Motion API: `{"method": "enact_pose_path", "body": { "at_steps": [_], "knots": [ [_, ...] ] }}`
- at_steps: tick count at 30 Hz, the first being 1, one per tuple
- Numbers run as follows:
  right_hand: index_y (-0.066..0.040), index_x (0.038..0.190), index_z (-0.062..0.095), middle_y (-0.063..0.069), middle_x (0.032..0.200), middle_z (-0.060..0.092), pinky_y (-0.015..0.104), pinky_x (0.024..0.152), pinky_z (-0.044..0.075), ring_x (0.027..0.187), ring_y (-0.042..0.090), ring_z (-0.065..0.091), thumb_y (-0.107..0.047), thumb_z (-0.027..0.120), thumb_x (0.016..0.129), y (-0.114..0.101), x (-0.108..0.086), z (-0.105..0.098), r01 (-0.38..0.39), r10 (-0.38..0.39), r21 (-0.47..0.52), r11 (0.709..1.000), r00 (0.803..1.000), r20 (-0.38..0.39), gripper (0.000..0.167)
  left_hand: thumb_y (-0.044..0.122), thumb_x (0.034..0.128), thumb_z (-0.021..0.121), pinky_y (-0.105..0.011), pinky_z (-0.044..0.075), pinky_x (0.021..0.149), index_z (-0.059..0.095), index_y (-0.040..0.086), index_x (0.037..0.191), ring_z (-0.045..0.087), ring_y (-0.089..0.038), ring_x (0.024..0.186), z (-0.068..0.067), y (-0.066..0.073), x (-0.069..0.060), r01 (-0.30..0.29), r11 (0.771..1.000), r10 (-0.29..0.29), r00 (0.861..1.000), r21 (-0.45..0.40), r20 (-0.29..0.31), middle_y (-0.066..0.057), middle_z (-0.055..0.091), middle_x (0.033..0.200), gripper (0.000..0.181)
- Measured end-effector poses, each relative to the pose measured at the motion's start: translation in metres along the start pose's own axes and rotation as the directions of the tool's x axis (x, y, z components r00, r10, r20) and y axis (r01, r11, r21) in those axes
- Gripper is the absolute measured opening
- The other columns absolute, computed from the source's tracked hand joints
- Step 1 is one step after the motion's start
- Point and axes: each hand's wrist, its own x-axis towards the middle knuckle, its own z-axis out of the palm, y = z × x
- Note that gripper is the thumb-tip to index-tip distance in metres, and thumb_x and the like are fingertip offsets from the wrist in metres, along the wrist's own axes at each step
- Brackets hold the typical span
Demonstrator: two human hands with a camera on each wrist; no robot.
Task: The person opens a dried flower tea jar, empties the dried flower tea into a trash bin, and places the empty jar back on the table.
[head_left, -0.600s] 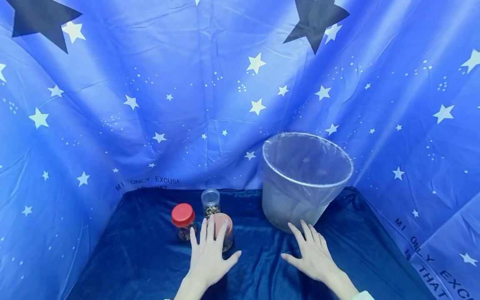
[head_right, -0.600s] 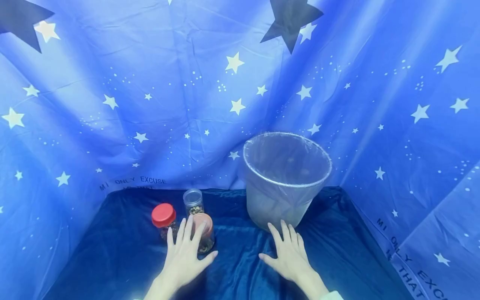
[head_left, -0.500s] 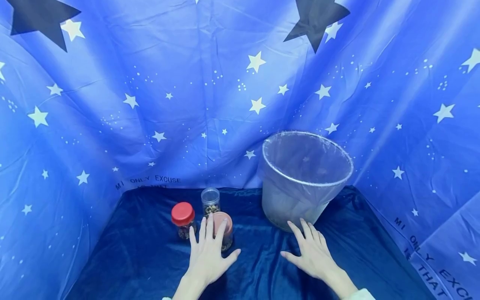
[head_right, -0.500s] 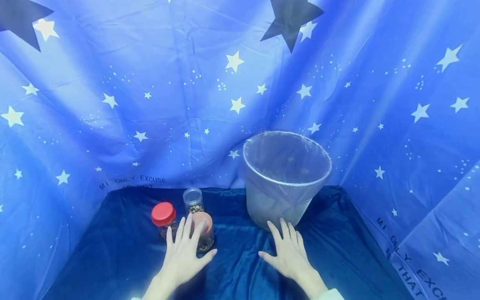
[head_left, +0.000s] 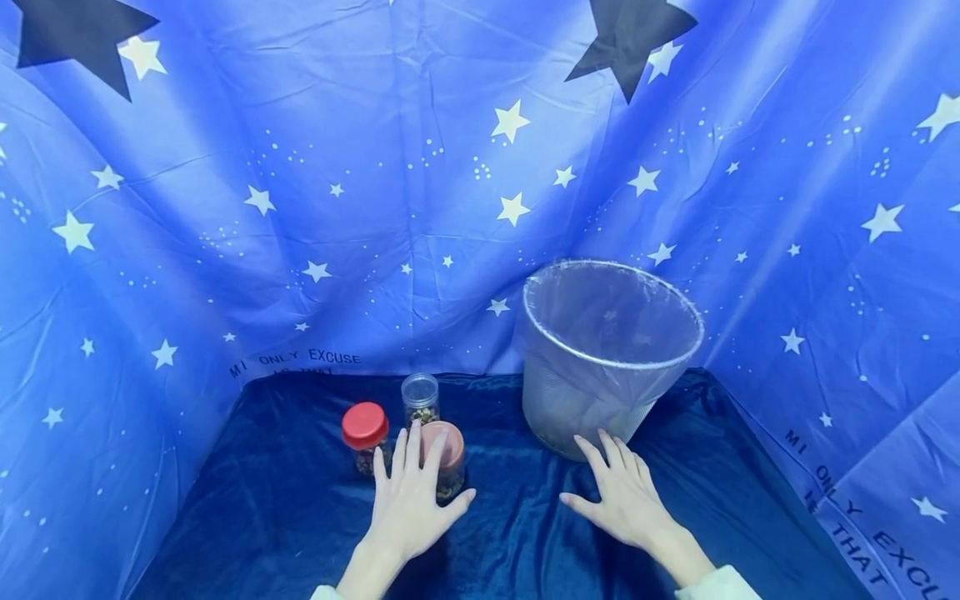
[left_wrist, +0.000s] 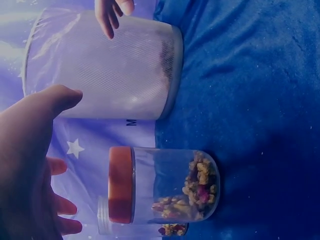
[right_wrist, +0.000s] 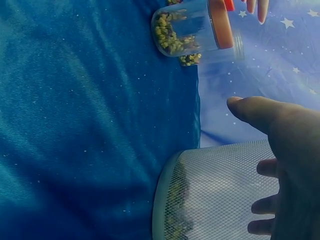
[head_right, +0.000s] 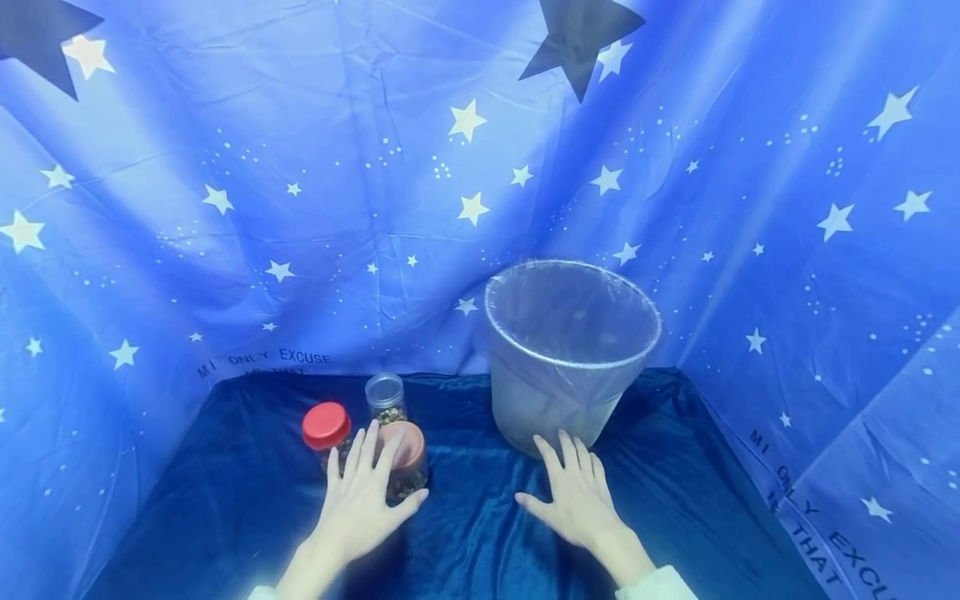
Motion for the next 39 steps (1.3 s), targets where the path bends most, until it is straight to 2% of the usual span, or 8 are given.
{"method": "enact_pose_path", "body": {
  "at_steps": [5,11,17,25,31,39],
  "knots": [
    [-0.011,0.146,0.045,0.029,0.147,0.042,0.068,0.104,0.033,0.136,0.051,0.039,-0.054,0.068,0.085,0.000,0.003,0.000,-0.001,0.001,0.014,1.000,1.000,0.002,0.078,0.068,0.0816,0.060,-0.074,0.012,0.112,0.040,0.017,0.149,0.026,-0.045,0.147,-0.005,-0.002,0.001,0.068,0.993,-0.061,0.995,-0.095,0.077,-0.023,0.028,0.159,0.087],
    [-0.011,0.145,0.045,0.028,0.145,0.045,0.068,0.102,0.035,0.134,0.049,0.042,-0.058,0.065,0.086,0.000,0.004,0.001,-0.013,0.012,0.031,0.999,1.000,0.016,0.078,0.068,0.0826,0.060,-0.075,0.010,0.112,0.037,0.015,0.152,0.024,-0.046,0.148,-0.007,-0.006,-0.001,0.153,0.964,-0.124,0.982,-0.215,0.142,-0.023,0.026,0.160,0.090],
    [-0.008,0.144,0.047,0.025,0.141,0.051,0.066,0.097,0.040,0.130,0.045,0.048,-0.058,0.063,0.087,-0.002,0.009,0.000,-0.021,0.019,0.051,0.998,0.999,0.044,0.077,0.064,0.0832,0.063,-0.075,0.013,0.111,0.035,0.010,0.151,0.030,-0.046,0.145,-0.002,-0.013,-0.002,0.187,0.944,-0.153,0.978,-0.270,0.143,-0.024,0.031,0.158,0.091],
    [-0.007,0.143,0.048,0.016,0.138,0.057,0.061,0.095,0.044,0.124,0.041,0.055,-0.061,0.061,0.087,-0.004,0.013,0.000,-0.018,0.014,0.062,0.998,0.998,0.067,0.078,0.061,0.0827,0.065,-0.076,0.016,0.110,0.035,0.007,0.151,0.032,-0.046,0.144,0.002,-0.019,-0.001,0.185,0.949,-0.156,0.979,-0.256,0.132,-0.025,0.033,0.156,0.093],
    [-0.005,0.140,0.051,0.015,0.137,0.059,0.060,0.095,0.045,0.122,0.041,0.057,-0.057,0.063,0.087,-0.006,0.017,0.000,0.015,-0.017,0.060,0.998,0.999,0.048,0.075,0.063,0.0797,0.068,-0.076,0.019,0.108,0.034,0.007,0.152,0.033,-0.045,0.144,0.002,-0.021,-0.001,0.203,0.938,-0.171,0.976,-0.281,0.133,-0.025,0.035,0.155,0.097],
    [-0.007,0.143,0.049,0.015,0.139,0.057,0.061,0.097,0.044,0.124,0.040,0.055,-0.061,0.060,0.088,-0.009,0.026,-0.001,0.015,-0.027,0.090,0.996,0.991,0.134,0.078,0.055,0.0781,0.074,-0.076,0.024,0.106,0.035,0.004,0.149,0.039,-0.045,0.140,0.009,-0.031,-0.002,0.223,0.923,-0.196,0.974,-0.313,0.115,-0.024,0.041,0.152,0.096]
  ]
}}
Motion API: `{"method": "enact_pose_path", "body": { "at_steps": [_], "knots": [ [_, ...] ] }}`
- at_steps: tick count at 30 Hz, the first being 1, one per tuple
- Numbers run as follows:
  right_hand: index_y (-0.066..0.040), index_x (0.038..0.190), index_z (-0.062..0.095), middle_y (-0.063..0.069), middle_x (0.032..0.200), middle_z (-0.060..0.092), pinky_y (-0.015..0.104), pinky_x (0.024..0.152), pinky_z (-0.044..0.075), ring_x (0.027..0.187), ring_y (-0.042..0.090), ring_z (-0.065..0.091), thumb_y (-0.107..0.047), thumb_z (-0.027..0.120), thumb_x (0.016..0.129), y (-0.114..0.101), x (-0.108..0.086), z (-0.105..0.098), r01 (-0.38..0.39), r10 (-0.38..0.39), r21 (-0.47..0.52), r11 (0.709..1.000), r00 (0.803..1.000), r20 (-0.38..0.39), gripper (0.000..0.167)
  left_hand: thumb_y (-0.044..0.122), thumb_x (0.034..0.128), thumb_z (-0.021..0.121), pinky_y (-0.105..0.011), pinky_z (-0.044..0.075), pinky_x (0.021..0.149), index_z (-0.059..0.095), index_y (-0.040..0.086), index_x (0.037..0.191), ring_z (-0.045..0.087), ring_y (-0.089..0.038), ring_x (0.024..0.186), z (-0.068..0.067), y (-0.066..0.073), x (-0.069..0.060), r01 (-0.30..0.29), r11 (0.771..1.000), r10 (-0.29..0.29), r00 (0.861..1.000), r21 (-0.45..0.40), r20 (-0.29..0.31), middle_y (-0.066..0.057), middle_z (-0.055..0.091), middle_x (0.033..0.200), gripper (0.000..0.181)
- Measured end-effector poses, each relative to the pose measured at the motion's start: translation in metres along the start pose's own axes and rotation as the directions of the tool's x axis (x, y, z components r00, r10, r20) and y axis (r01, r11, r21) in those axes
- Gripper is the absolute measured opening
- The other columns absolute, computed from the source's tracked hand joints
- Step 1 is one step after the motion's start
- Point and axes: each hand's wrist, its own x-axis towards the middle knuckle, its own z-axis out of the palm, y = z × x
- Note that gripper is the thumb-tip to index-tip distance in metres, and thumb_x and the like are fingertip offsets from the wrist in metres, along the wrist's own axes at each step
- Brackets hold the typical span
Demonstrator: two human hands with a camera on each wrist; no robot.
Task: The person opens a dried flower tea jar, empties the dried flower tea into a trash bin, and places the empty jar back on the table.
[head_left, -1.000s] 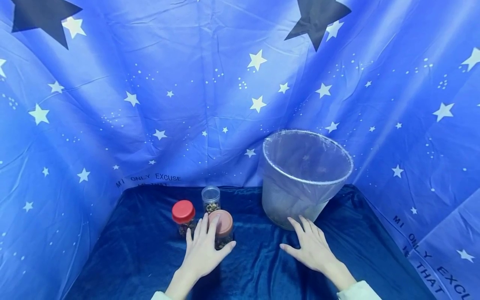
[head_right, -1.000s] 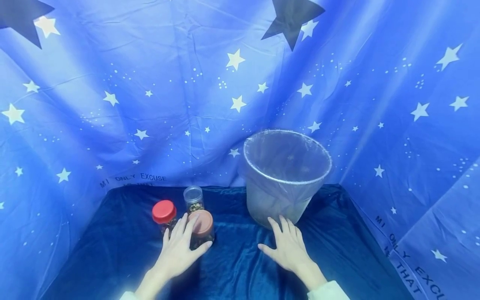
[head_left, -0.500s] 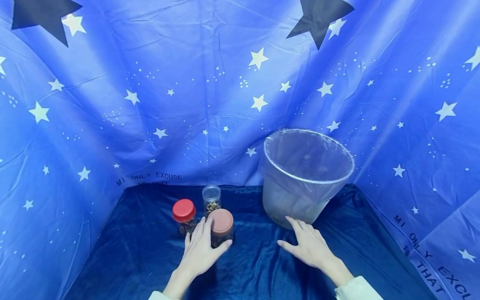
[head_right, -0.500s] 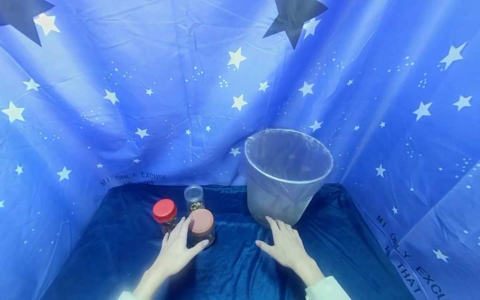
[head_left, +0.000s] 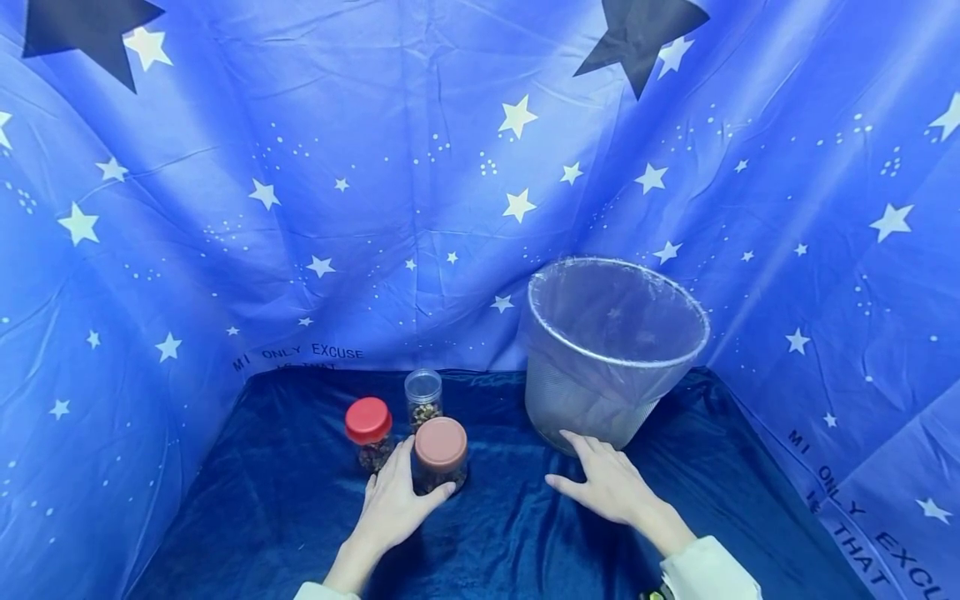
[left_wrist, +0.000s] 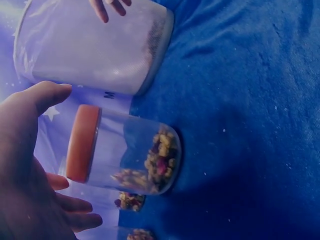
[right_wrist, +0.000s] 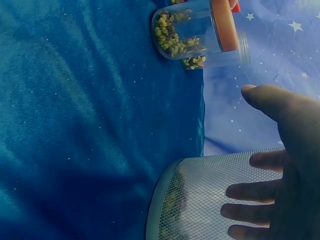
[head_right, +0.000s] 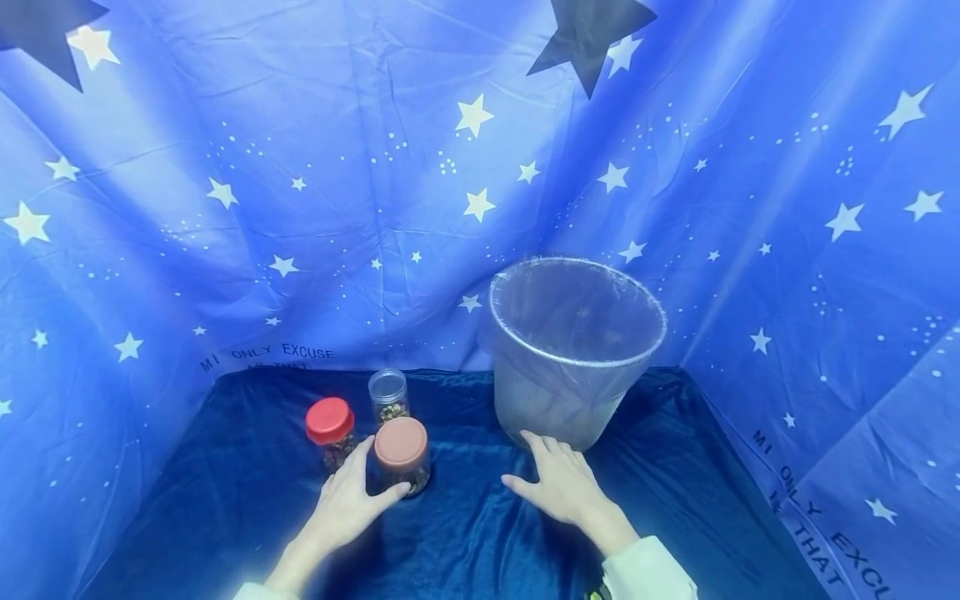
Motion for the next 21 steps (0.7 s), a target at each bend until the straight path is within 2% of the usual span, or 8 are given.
{"method": "enact_pose_path", "body": {
  "at_steps": [10,16,21],
  "knots": [
    [-0.008,0.144,0.047,0.015,0.142,0.055,0.062,0.099,0.042,0.127,0.041,0.052,-0.061,0.060,0.087,-0.010,0.015,-0.003,0.018,-0.019,0.014,1.000,0.998,0.054,0.079,0.049,0.0753,0.078,-0.070,0.031,0.106,0.033,-0.003,0.149,0.043,-0.046,0.137,0.009,-0.016,0.008,0.060,0.997,-0.060,0.998,-0.040,0.013,-0.028,0.043,0.149,0.101],
    [-0.009,0.144,0.048,0.014,0.142,0.055,0.061,0.100,0.041,0.128,0.040,0.053,-0.060,0.062,0.087,-0.015,0.022,-0.001,0.031,-0.032,0.015,0.999,0.997,0.070,0.078,0.045,0.0735,0.079,-0.069,0.033,0.104,0.034,-0.006,0.146,0.046,-0.048,0.133,0.012,-0.021,0.007,0.038,0.999,-0.038,0.999,-0.024,0.006,-0.031,0.046,0.145,0.100],
    [-0.009,0.144,0.048,0.015,0.142,0.055,0.062,0.100,0.041,0.129,0.040,0.052,-0.057,0.063,0.087,-0.018,0.025,0.000,0.041,-0.043,0.027,0.999,0.996,0.072,0.076,0.044,0.0725,0.080,-0.065,0.038,0.102,0.035,-0.006,0.145,0.049,-0.047,0.130,0.017,-0.026,0.010,0.033,0.999,-0.032,0.999,-0.043,0.018,-0.031,0.048,0.142,0.099]
  ]
}}
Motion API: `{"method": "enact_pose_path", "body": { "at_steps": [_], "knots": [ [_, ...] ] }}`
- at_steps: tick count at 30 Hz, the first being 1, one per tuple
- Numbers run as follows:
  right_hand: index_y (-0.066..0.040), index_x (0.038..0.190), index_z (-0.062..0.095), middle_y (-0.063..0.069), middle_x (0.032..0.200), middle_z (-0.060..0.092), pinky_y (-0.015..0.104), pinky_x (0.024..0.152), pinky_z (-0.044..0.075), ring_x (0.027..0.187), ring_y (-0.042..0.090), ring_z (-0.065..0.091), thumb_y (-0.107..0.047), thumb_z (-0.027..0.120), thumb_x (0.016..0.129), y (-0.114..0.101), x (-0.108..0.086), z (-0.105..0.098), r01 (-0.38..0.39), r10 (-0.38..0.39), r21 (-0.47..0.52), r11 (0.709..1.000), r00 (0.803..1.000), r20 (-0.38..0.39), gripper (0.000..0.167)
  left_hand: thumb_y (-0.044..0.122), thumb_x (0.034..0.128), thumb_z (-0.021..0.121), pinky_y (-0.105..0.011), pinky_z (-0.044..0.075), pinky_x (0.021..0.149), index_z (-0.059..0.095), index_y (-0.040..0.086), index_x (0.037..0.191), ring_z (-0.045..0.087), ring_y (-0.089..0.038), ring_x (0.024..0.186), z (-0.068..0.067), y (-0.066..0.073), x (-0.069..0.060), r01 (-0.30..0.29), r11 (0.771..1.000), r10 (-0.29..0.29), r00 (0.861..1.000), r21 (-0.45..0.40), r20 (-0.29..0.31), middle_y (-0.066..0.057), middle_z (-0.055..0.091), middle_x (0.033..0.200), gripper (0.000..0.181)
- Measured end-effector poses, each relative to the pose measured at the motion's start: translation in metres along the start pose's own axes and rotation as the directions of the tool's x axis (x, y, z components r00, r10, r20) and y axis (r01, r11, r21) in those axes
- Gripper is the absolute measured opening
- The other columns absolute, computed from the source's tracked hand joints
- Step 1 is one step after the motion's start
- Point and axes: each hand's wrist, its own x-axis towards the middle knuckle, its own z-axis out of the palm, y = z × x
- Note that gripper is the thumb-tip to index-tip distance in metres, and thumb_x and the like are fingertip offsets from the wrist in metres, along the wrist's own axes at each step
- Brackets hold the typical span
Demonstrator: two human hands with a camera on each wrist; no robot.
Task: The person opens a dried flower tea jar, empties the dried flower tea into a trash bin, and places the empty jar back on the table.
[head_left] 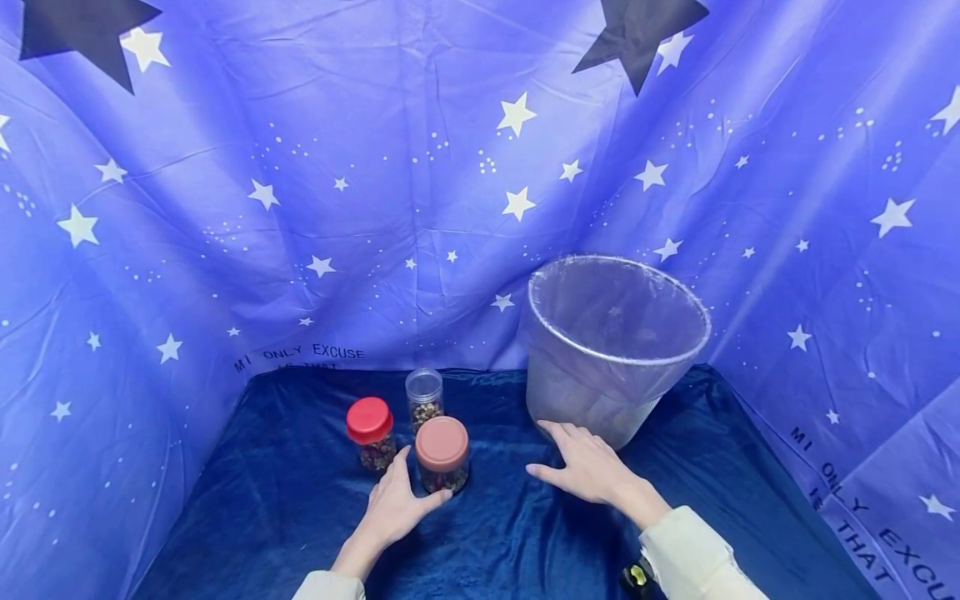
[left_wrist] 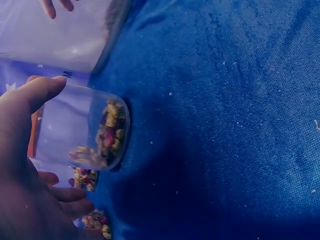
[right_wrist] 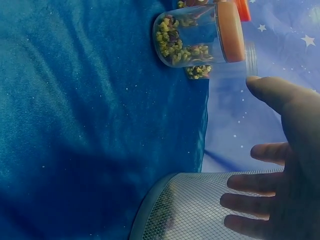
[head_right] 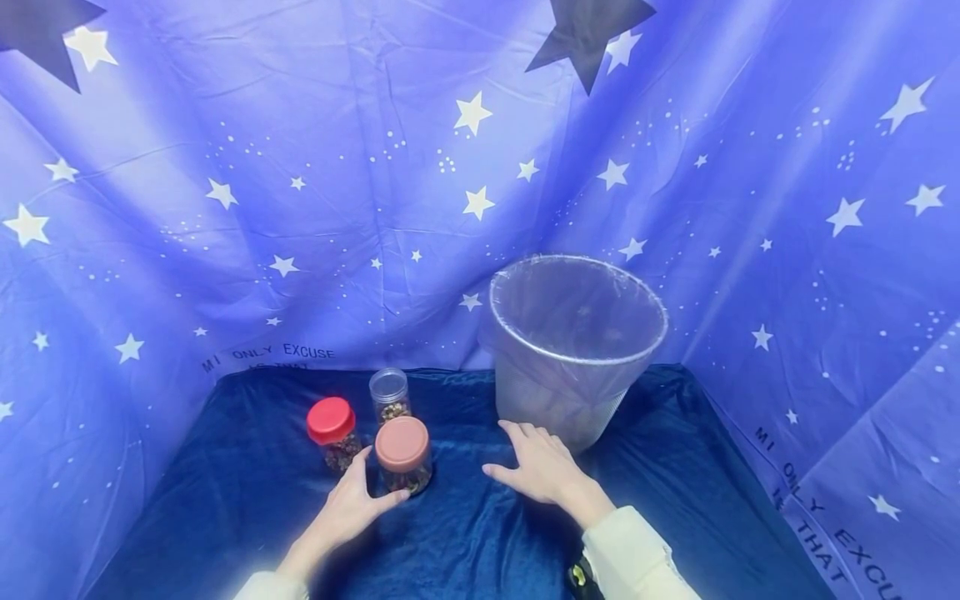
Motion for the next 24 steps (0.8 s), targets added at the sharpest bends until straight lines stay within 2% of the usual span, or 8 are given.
{"method": "enact_pose_path", "body": {
  "at_steps": [7,15,17,24],
  "knots": [
    [-0.008,0.145,0.047,0.015,0.143,0.054,0.060,0.101,0.042,0.129,0.040,0.051,-0.059,0.061,0.088,-0.001,0.002,0.001,0.012,-0.012,0.016,1.000,1.000,-0.002,0.078,0.039,0.0708,0.083,-0.068,0.035,0.101,0.035,-0.006,0.144,0.049,-0.047,0.130,0.012,-0.003,0.008,-0.024,0.997,0.023,1.000,-0.072,-0.007,-0.030,0.050,0.140,0.099],
    [-0.009,0.145,0.047,0.015,0.142,0.054,0.059,0.102,0.043,0.129,0.039,0.052,-0.058,0.063,0.087,-0.004,0.006,0.000,0.012,-0.012,0.016,1.000,1.000,0.009,0.078,0.037,0.0719,0.084,-0.066,0.037,0.102,0.033,-0.002,0.145,0.048,-0.047,0.131,0.020,-0.002,0.014,0.059,0.978,-0.057,0.998,-0.200,0.014,-0.027,0.049,0.143,0.097],
    [-0.009,0.145,0.047,0.016,0.142,0.053,0.058,0.102,0.043,0.129,0.039,0.051,-0.057,0.063,0.087,-0.006,0.008,0.000,0.018,-0.018,0.014,1.000,1.000,0.017,0.077,0.037,0.0716,0.084,-0.065,0.037,0.103,0.034,-0.001,0.145,0.048,-0.046,0.131,0.022,-0.002,0.015,0.072,0.975,-0.070,0.997,-0.211,0.014,-0.026,0.050,0.142,0.097],
    [-0.009,0.145,0.047,0.016,0.143,0.053,0.059,0.102,0.043,0.129,0.039,0.051,-0.055,0.064,0.087,-0.013,0.013,0.002,0.035,-0.035,0.007,0.999,0.999,0.039,0.075,0.037,0.0704,0.085,-0.066,0.034,0.102,0.037,0.000,0.143,0.049,-0.044,0.131,0.026,-0.003,0.019,0.045,0.976,-0.052,0.998,-0.215,-0.030,-0.023,0.053,0.140,0.094]
  ]
}}
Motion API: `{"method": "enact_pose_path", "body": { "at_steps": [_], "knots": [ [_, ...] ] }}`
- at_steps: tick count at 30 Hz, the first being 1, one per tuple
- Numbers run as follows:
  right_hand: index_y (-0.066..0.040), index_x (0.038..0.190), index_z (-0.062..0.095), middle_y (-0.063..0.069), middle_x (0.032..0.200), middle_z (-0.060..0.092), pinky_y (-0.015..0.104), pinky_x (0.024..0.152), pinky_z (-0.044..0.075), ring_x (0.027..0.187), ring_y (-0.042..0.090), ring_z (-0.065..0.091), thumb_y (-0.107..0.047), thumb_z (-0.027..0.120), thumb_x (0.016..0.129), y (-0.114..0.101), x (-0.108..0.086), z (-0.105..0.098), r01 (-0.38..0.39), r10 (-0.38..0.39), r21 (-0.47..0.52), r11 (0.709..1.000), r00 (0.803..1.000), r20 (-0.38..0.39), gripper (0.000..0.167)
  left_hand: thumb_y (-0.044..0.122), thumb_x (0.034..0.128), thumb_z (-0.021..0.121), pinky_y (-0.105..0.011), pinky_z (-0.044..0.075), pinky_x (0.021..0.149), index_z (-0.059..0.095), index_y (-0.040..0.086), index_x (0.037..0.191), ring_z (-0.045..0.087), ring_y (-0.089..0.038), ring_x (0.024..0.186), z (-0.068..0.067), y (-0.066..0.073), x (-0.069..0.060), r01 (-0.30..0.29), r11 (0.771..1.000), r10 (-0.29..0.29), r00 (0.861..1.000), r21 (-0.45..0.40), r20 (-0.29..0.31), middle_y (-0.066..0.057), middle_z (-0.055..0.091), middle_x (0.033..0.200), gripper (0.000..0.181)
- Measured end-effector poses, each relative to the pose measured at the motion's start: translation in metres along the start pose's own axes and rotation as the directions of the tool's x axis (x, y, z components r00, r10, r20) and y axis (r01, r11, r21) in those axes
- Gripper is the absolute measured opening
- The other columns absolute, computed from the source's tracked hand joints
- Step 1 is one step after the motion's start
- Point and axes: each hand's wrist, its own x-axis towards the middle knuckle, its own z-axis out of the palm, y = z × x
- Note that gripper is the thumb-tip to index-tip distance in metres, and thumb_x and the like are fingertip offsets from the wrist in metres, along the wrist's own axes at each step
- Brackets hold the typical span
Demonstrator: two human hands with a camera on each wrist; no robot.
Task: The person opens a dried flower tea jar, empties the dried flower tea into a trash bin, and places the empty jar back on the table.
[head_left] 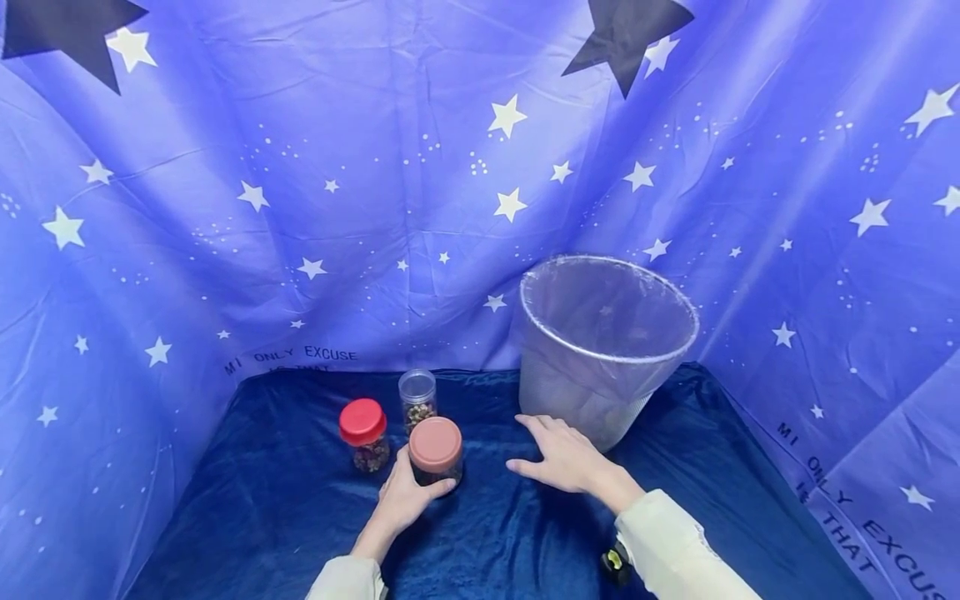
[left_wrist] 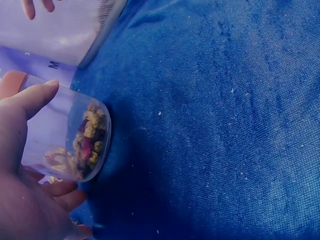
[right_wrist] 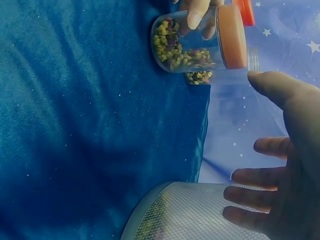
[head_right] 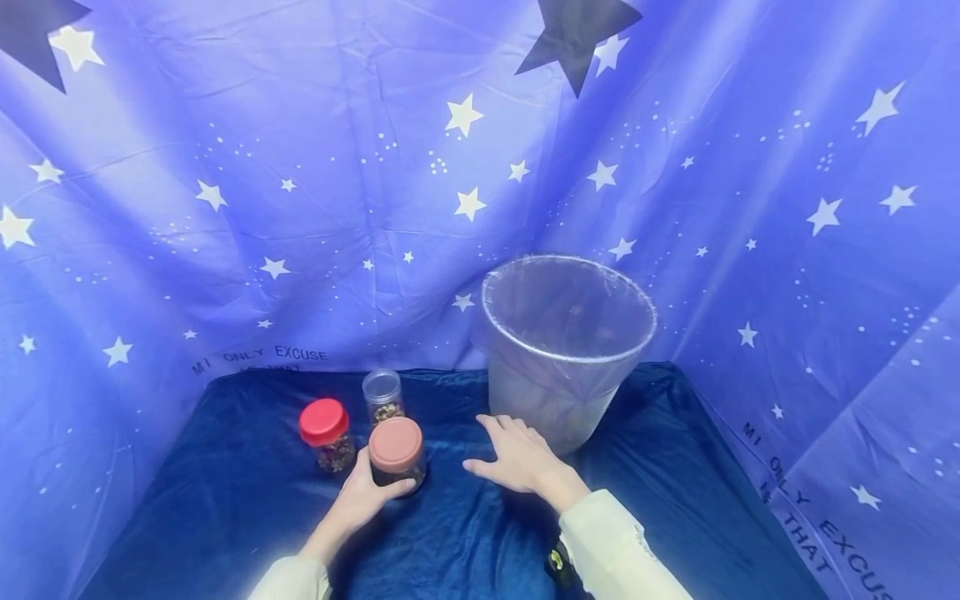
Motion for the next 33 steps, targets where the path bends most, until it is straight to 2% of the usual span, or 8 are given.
{"method": "enact_pose_path", "body": {
  "at_steps": [8,15,23,29,33],
  "knots": [
    [-0.011,0.145,0.047,0.015,0.144,0.052,0.058,0.104,0.042,0.130,0.038,0.050,-0.054,0.065,0.087,-0.006,0.004,0.003,-0.002,0.003,-0.018,1.000,1.000,0.012,0.075,0.033,0.0683,0.088,-0.066,0.028,0.096,0.038,0.003,0.144,0.049,-0.043,0.132,0.003,-0.002,0.001,-0.016,1.000,0.016,1.000,-0.007,-0.022,-0.021,0.053,0.142,0.096],
    [-0.011,0.149,0.042,0.016,0.147,0.048,0.058,0.106,0.041,0.133,0.039,0.047,-0.054,0.065,0.087,-0.012,0.008,0.003,0.025,-0.025,0.001,1.000,0.999,0.035,0.079,0.033,0.0675,0.088,-0.060,0.030,0.088,0.041,0.004,0.143,0.053,-0.042,0.127,0.003,0.002,-0.002,-0.035,0.999,0.037,0.998,0.021,-0.052,-0.020,0.057,0.139,0.093],
    [-0.013,0.150,0.039,0.016,0.150,0.044,0.056,0.110,0.039,0.137,0.038,0.044,-0.055,0.065,0.087,-0.014,0.013,0.006,0.039,-0.039,0.003,0.999,0.996,0.080,0.081,0.036,0.0678,0.088,-0.059,0.031,0.091,0.041,0.005,0.143,0.054,-0.041,0.127,0.006,-0.001,0.000,-0.019,0.998,0.022,0.998,0.056,-0.063,-0.019,0.057,0.139,0.094],
    [-0.013,0.150,0.039,0.018,0.150,0.044,0.057,0.109,0.039,0.137,0.039,0.043,-0.055,0.065,0.087,-0.016,0.014,0.005,0.050,-0.051,0.007,0.999,0.996,0.069,0.081,0.037,0.0644,0.089,-0.058,0.031,0.091,0.045,0.005,0.138,0.059,-0.039,0.121,0.008,-0.002,0.000,-0.048,0.993,0.059,0.993,0.105,-0.106,-0.017,0.062,0.133,0.092],
    [-0.013,0.151,0.038,0.017,0.151,0.043,0.057,0.109,0.039,0.138,0.039,0.042,-0.055,0.065,0.087,-0.017,0.015,0.005,0.053,-0.053,0.007,0.999,0.997,0.063,0.081,0.039,0.0625,0.090,-0.054,0.034,0.087,0.049,0.009,0.136,0.062,-0.034,0.117,0.010,-0.001,0.000,-0.070,0.985,0.092,0.986,0.160,-0.136,-0.015,0.065,0.127,0.089]
  ]
}}
